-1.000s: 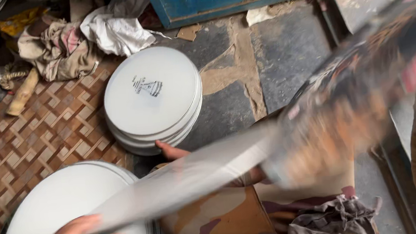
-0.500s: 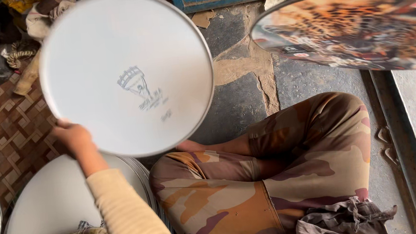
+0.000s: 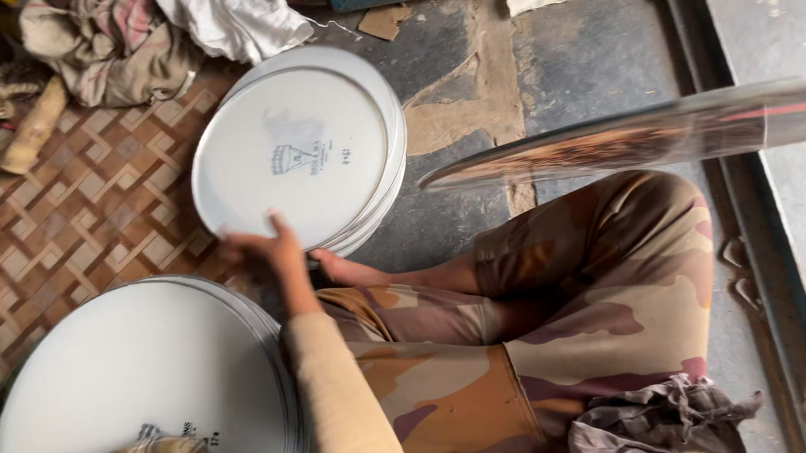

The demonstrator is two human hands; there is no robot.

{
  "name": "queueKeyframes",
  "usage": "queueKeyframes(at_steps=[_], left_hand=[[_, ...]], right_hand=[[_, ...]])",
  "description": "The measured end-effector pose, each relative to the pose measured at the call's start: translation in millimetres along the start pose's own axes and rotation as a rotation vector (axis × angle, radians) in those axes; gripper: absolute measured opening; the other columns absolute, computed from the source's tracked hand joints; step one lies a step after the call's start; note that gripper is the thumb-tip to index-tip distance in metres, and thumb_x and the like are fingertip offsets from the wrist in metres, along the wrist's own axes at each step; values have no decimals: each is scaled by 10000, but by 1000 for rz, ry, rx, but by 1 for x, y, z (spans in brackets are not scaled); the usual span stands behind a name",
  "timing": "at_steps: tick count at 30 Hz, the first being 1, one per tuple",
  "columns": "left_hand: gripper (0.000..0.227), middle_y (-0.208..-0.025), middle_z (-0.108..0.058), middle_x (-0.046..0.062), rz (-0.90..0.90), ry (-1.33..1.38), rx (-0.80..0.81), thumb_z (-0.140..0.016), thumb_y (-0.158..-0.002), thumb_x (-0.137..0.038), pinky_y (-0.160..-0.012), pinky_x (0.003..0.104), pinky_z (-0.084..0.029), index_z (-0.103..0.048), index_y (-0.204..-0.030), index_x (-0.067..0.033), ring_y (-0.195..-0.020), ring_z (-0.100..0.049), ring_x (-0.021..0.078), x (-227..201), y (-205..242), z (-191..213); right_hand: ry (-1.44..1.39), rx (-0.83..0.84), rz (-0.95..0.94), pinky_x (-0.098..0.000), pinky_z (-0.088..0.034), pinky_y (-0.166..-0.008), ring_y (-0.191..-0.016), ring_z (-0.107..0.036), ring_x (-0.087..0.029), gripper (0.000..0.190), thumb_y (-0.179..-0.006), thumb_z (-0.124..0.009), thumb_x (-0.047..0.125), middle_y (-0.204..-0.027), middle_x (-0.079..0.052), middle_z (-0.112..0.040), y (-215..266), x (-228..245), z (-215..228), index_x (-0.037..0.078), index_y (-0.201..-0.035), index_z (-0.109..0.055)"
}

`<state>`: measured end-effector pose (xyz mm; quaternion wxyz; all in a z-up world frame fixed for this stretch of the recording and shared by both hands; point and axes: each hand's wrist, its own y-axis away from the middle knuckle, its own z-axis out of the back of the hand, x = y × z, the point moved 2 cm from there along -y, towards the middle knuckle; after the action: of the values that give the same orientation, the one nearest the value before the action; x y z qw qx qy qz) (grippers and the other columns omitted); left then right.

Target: The person sits on the floor and wipes the surfaces of several round metal plates using a cloth. They handle plates with printed animal designs and plain white plates, wiping both sides and stacking them.

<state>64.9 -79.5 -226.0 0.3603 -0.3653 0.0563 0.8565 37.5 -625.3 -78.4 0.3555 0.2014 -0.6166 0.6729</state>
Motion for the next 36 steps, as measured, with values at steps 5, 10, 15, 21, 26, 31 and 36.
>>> queueKeyframes(at_steps=[5,10,15,21,26,31,36], left_hand=[[970,-1429,-572,225,473,1117,1005,-332,-899,-746,-923,548,-467,-361,-1546,-25,-1226,-586,398,-60,114,11],[823,-1478,-528,268,514,1437,1043,-594,-957,-485,-1133,443,-408,-241,-1564,-55,-1315,-556,375,-83,151,22],[996,-1550,-334,135,356,1172,590,-789,-846,-97,-1162,449,-382,-116,-1578,-151,-1391,-438,279,-54,139,-3],[684,-1459,-497,256,44,1230,899,-727,-966,-144,-1123,377,-409,-331,-1511,-23,-1346,-517,293,-26,125,-35],[321,-963,-606,85,90,509,683,-703,-966,-151,-677,289,-453,-676,-1253,-10,-711,-534,180,-36,119,-7],[202,-900,-570,-51,-174,923,522,-560,-1066,-156,-702,194,-420,-623,-1119,28,-783,-476,26,-60,84,30],[210,-849,-554,-30,-335,816,334,-577,-1107,-154,-691,227,-413,-626,-1098,50,-749,-452,63,-68,60,42]], right_hand=[[-98,-88,155,-329,-402,-659,-728,-474,-197,452,-986,-453,447,-715,-27,-507,-20,-13,46,176,-626,-424],[-224,-56,241,-331,-404,-645,-725,-472,-201,447,-991,-436,434,-716,-30,-506,-20,-10,82,177,-626,-413],[-232,-50,270,-328,-402,-640,-727,-475,-202,461,-986,-430,435,-717,-30,-504,4,14,71,170,-610,-398],[-69,-159,189,-342,-462,-719,-736,-492,-216,565,-994,-471,491,-797,-57,-509,18,45,61,126,-569,-400],[120,-231,-227,-311,-455,-985,-1058,-475,-157,370,-1100,-542,380,-1161,-76,-477,68,54,61,12,-1087,-501],[398,80,-745,-302,-470,-761,-871,-567,-160,430,-997,-672,369,-957,-121,-587,143,100,56,114,-1286,-483],[815,787,-105,-475,-530,-909,-1188,-567,-308,784,-661,-715,468,-1287,-126,-544,219,194,1,295,-1404,-538]])
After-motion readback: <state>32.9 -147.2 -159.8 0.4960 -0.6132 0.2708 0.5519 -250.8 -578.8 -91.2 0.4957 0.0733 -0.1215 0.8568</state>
